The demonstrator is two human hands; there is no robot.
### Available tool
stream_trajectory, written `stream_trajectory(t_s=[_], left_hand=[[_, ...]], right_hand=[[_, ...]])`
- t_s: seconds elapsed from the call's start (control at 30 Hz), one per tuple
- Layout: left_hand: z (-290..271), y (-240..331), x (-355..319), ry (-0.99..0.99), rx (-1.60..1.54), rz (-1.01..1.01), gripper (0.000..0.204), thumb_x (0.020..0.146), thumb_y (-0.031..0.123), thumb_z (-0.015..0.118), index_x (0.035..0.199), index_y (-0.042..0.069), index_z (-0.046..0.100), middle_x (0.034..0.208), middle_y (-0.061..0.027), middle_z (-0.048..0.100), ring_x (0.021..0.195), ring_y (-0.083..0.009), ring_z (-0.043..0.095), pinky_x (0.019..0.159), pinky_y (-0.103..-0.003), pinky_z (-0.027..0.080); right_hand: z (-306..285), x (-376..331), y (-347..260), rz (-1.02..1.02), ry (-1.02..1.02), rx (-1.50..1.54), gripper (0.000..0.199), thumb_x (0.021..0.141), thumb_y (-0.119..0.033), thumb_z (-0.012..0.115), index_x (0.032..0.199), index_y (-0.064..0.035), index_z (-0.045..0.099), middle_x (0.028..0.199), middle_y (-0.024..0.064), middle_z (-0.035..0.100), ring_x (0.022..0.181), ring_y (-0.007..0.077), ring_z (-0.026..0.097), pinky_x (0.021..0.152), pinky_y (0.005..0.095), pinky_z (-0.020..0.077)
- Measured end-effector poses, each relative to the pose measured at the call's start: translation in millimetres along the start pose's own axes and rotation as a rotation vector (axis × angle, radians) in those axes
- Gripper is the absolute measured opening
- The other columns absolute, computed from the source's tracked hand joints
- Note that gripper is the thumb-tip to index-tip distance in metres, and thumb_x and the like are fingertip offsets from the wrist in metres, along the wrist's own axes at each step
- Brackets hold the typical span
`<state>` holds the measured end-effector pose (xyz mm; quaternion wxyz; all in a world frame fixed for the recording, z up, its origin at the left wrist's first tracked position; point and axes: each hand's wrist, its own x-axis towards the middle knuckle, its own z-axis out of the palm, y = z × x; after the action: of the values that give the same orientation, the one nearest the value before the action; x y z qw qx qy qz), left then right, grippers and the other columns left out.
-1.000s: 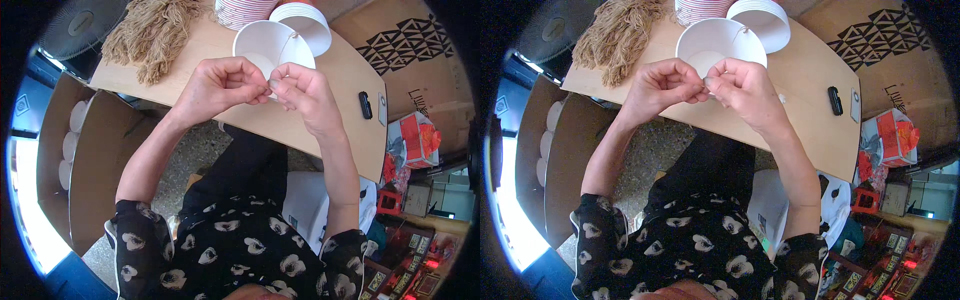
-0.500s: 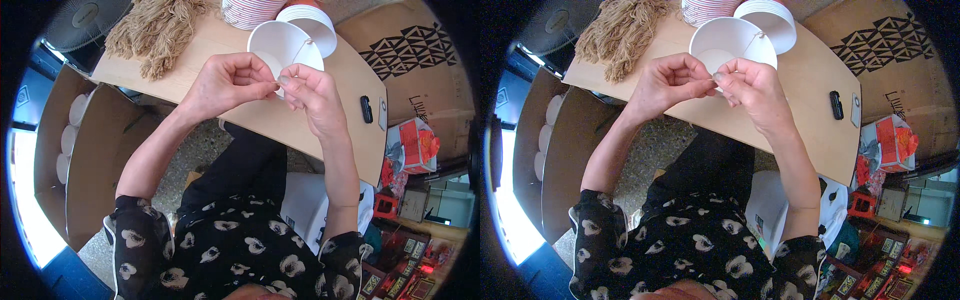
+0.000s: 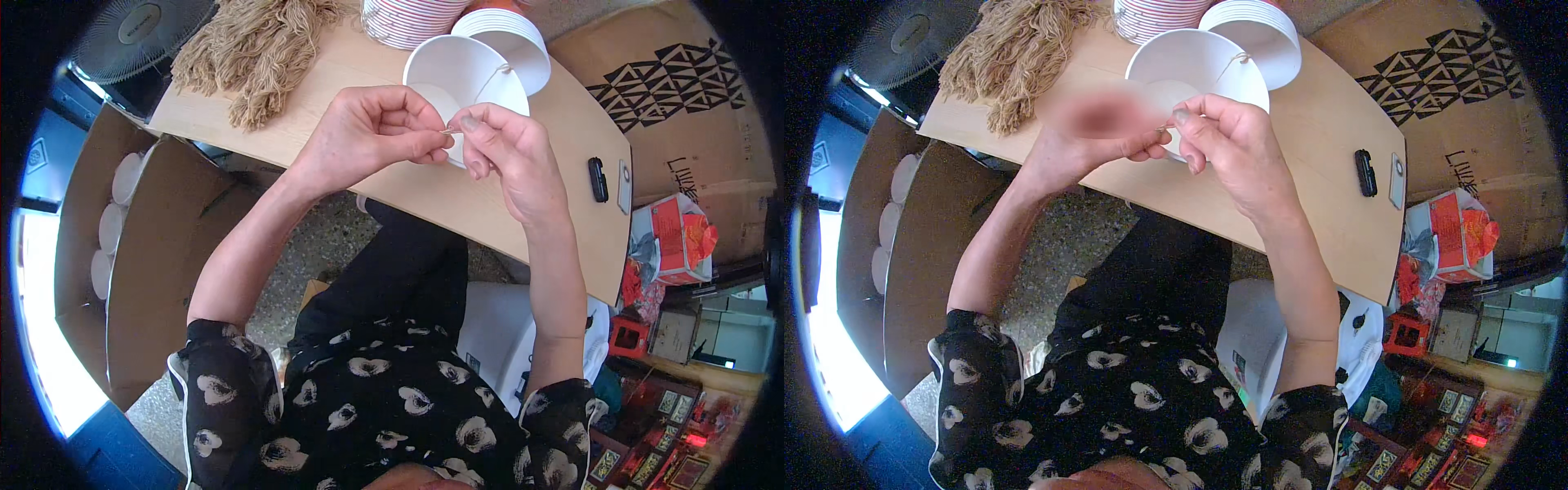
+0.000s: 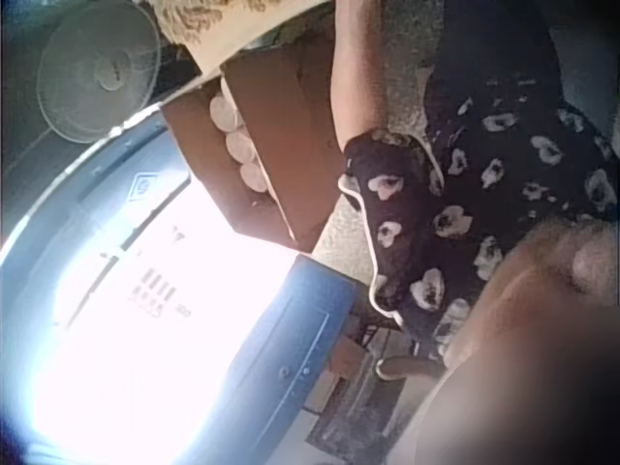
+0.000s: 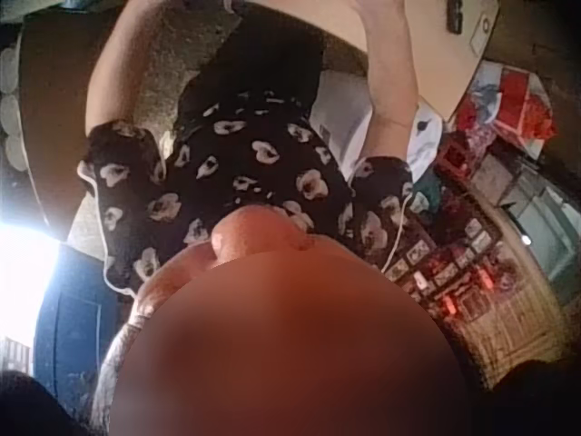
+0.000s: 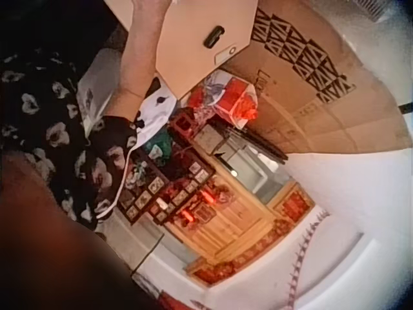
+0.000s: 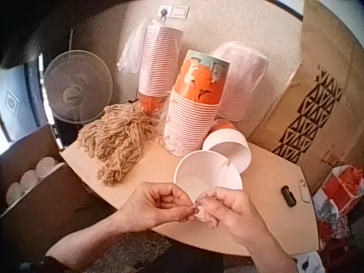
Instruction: Attaching a string handle to a paper cup by threading it through holes and tying knots.
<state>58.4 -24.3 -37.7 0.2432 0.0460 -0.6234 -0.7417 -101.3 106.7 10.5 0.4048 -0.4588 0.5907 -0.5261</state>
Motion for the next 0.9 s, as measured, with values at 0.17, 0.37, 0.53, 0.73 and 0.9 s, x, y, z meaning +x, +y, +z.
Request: stream_trajectory(t_s=[0.17, 0.37, 0.53, 0.73, 0.9], left_hand=[[0.5, 2.6, 0.3, 0.001, 0.016, -0.027, 0.013, 0.09, 0.002, 0.067, 0.101, -0.005, 0.063, 0.093, -0.0111, 0.071, 0.087, -0.0162, 0.071, 0.078, -0.026, 0.059], [1.9, 3.7, 0.9, -0.029, 0.06, 0.001, 0.013, 0.089, 0.001, 0.067, 0.1, -0.004, 0.064, 0.093, -0.01, 0.07, 0.087, -0.0156, 0.07, 0.079, -0.026, 0.059], [0.4, 1.9, -0.1, -0.012, 0.057, 0.022, 0.01, 0.088, 0.0, 0.068, 0.097, -0.004, 0.064, 0.091, -0.0088, 0.07, 0.087, -0.0151, 0.07, 0.08, -0.025, 0.058], [0.3, 1.8, 0.6, -0.024, 0.065, 0.004, 0.01, 0.088, 0.0, 0.068, 0.096, -0.004, 0.064, 0.09, -0.0085, 0.07, 0.087, -0.0151, 0.07, 0.079, -0.025, 0.058], [0.8, 2.2, 1.3, -0.011, 0.113, -0.007, 0.01, 0.088, 0.0, 0.068, 0.097, -0.003, 0.064, 0.091, -0.0088, 0.07, 0.087, -0.0154, 0.07, 0.079, -0.025, 0.058]], right_hand=[[-0.2, 0.5, -3.0, -0.009, -0.014, 0.008, 0.016, 0.094, -0.013, 0.062, 0.095, 0.0028, 0.064, 0.071, 0.0, 0.059, 0.059, 0.0046, 0.049, 0.053, 0.0194, 0.0396], [-1.4, 1.0, -1.1, 0.012, -0.01, -0.024, 0.014, 0.093, -0.013, 0.064, 0.092, 0.0017, 0.064, 0.071, 0.0002, 0.061, 0.058, 0.0042, 0.049, 0.053, 0.0191, 0.0394], [-3.6, 2.5, -0.2, 0.048, -0.003, 0.014, 0.017, 0.093, -0.015, 0.063, 0.093, 0.0023, 0.065, 0.067, -0.0003, 0.059, 0.057, 0.0046, 0.05, 0.052, 0.0196, 0.0395], [-3.7, 2.6, -1.1, 0.054, 0.008, 0.032, 0.017, 0.093, -0.015, 0.063, 0.093, 0.0022, 0.065, 0.067, 0.0002, 0.059, 0.056, 0.0045, 0.049, 0.051, 0.0196, 0.0394], [-3.3, 2.4, -1.7, 0.035, -0.018, -0.112, 0.012, 0.092, -0.01, 0.065, 0.091, 0.0017, 0.065, 0.071, 0.0008, 0.062, 0.056, 0.0034, 0.05, 0.05, 0.0183, 0.0384]])
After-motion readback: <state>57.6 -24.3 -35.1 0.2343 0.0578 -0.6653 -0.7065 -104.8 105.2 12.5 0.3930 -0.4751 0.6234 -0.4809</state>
